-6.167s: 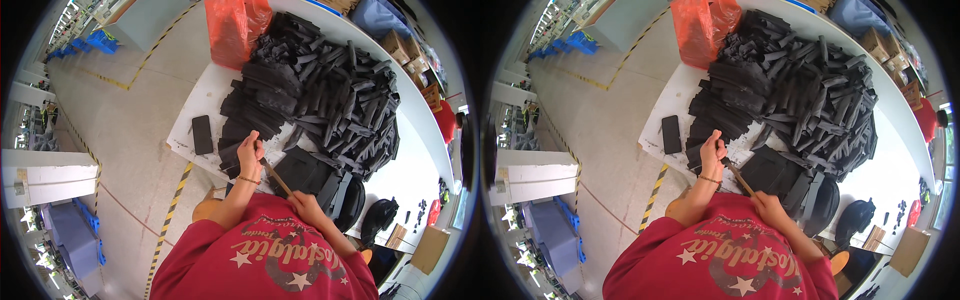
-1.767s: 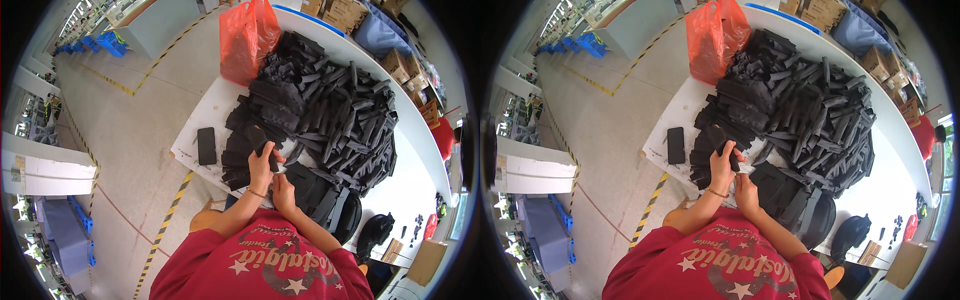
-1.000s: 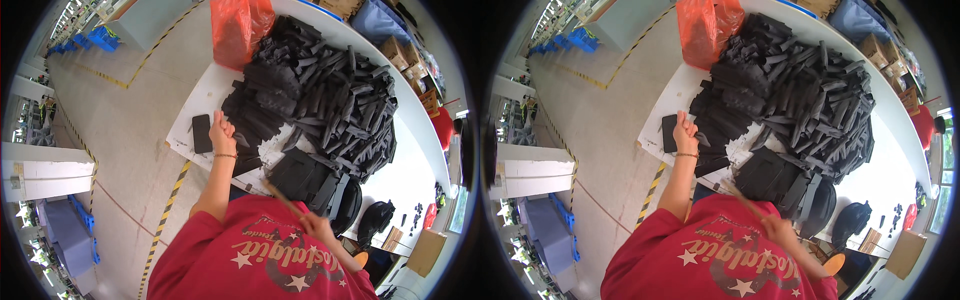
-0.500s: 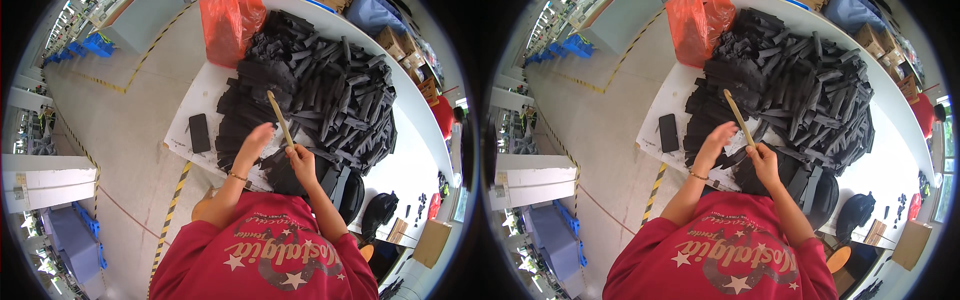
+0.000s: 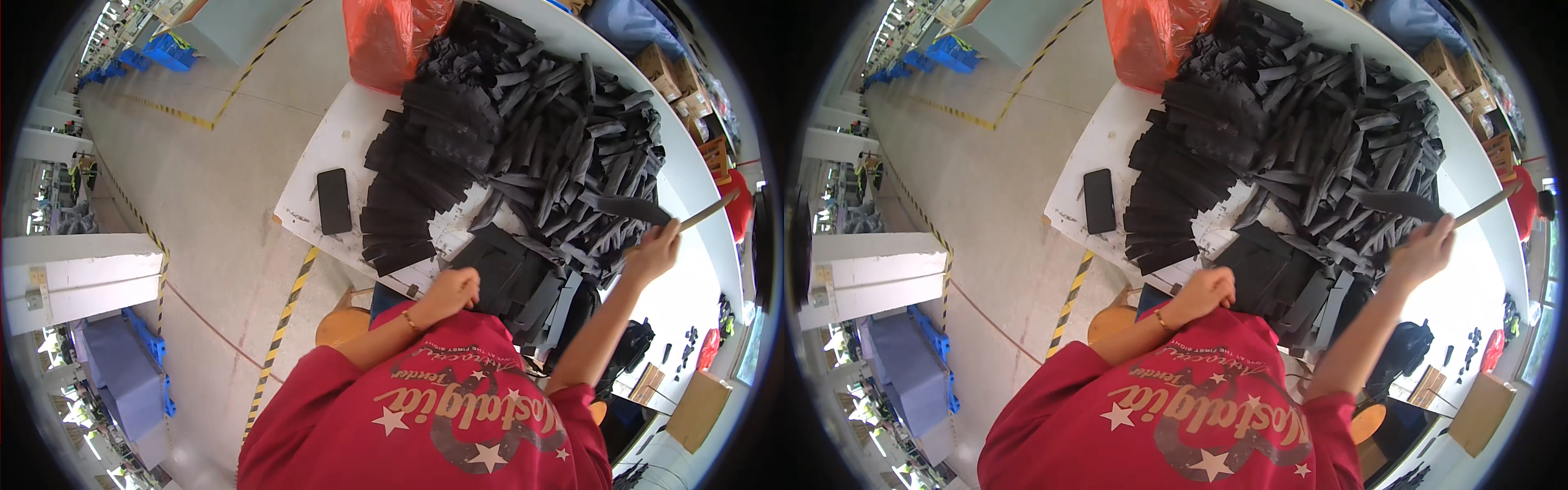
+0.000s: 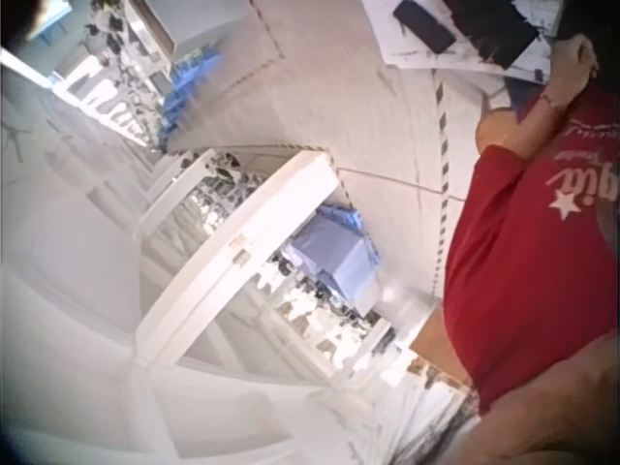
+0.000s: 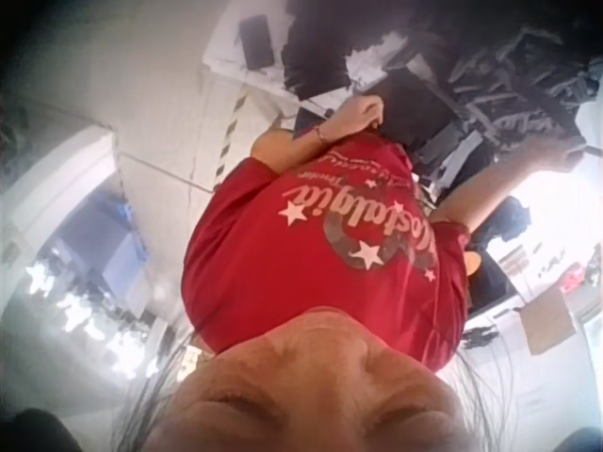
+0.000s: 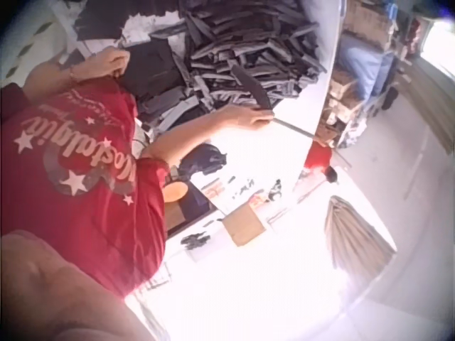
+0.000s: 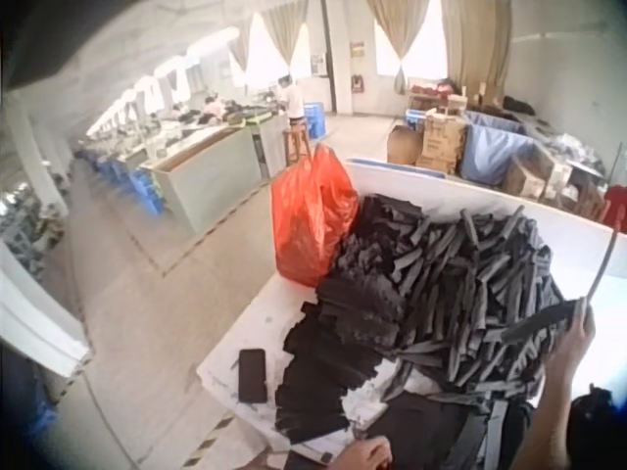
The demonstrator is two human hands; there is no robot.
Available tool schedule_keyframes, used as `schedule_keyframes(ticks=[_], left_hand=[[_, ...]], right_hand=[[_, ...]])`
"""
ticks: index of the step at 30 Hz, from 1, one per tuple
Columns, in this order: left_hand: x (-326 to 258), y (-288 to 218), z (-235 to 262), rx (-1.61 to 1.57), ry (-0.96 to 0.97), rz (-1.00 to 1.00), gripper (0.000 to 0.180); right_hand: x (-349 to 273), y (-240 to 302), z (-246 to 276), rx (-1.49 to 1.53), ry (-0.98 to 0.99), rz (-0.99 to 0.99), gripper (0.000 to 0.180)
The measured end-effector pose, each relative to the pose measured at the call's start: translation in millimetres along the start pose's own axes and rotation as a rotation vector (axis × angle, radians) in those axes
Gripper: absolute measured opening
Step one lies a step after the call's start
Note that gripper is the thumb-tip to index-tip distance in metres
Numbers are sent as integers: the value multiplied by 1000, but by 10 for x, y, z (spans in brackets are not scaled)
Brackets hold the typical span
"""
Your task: The recorder is using a wooden stick to apply adhesive or manipulate black foam components to assemble them into a specific structure.
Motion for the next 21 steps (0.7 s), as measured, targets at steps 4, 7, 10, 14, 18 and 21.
schedule_keyframes(ticks=[4, 7, 10, 14, 18, 21], left_hand=[[58, -395, 965, 664, -561, -495, 12], [142, -283, 1215, 898, -506, -552, 15], [148, -27, 1078, 902, -395, -403, 17], [155, 204, 854, 1053, -441, -447, 18], [198, 627, 962, 1156, -471, -385, 19], [129, 508, 1175, 921, -522, -339, 16]], right_hand=[[503, -272, 30, -357, 113, 271, 40], [180, -576, -54, -460, 264, 221, 39], [-693, -555, -197, -455, 508, 353, 23], [-1610, -773, -299, -376, 849, 57, 17], [-1950, -782, -306, -238, 1010, 84, 15], [-1993, -613, -326, -310, 1170, 264, 16]])
Point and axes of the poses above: each hand's wrist, its own x-axis towards the middle knuckle, its own z-axis out of the back of the hand, y = z × x, the point moved 8 cm from there along x, towards the middle knuckle, and after that the axes turned 5 degrees about -y, right-handed, at the moved point
